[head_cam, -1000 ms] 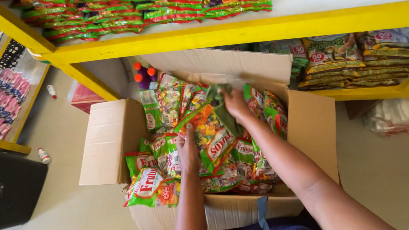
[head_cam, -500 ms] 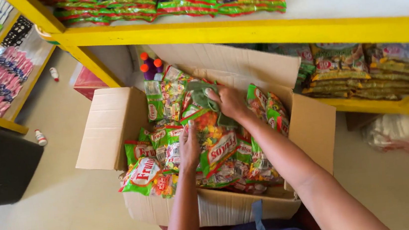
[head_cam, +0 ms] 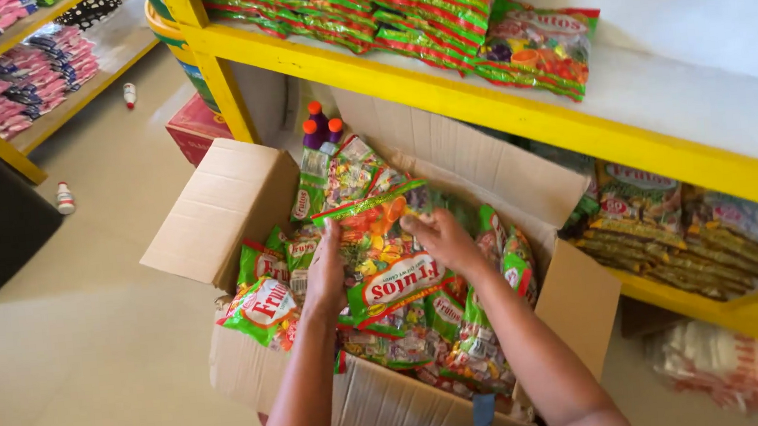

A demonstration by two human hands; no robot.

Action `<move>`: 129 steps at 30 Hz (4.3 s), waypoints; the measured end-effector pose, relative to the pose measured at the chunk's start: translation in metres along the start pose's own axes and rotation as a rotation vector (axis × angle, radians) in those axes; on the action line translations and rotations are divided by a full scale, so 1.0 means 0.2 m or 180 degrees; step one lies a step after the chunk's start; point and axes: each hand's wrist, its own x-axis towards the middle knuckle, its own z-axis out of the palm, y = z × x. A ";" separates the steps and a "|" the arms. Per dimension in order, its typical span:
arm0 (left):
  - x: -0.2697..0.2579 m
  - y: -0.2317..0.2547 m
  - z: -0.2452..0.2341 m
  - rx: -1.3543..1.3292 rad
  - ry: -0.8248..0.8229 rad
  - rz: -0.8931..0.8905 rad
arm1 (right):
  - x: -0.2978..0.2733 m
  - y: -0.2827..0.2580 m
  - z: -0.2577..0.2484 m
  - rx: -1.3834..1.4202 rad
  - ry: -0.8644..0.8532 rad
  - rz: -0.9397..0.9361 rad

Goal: The person cleans individual snack bags with a cloth and then stocks them onto a store shelf.

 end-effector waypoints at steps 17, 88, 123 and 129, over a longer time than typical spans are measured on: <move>-0.36 0.34 0.29 0.1028 -0.0765 0.0101 | 0.12 -0.05 -0.17 0.0935 0.0575 0.0137; -0.10 0.05 0.31 -0.0093 -0.0709 -0.0906 | -0.34 -0.34 -0.08 -0.1761 0.0918 -0.0200; 0.91 0.75 1.92 0.5941 -0.1652 0.2654 | 0.92 -0.59 -1.54 -0.2172 0.2071 0.0144; 0.85 0.83 1.91 0.5422 -0.1742 0.3000 | 0.90 -0.87 -1.37 -0.3575 0.2194 -0.0189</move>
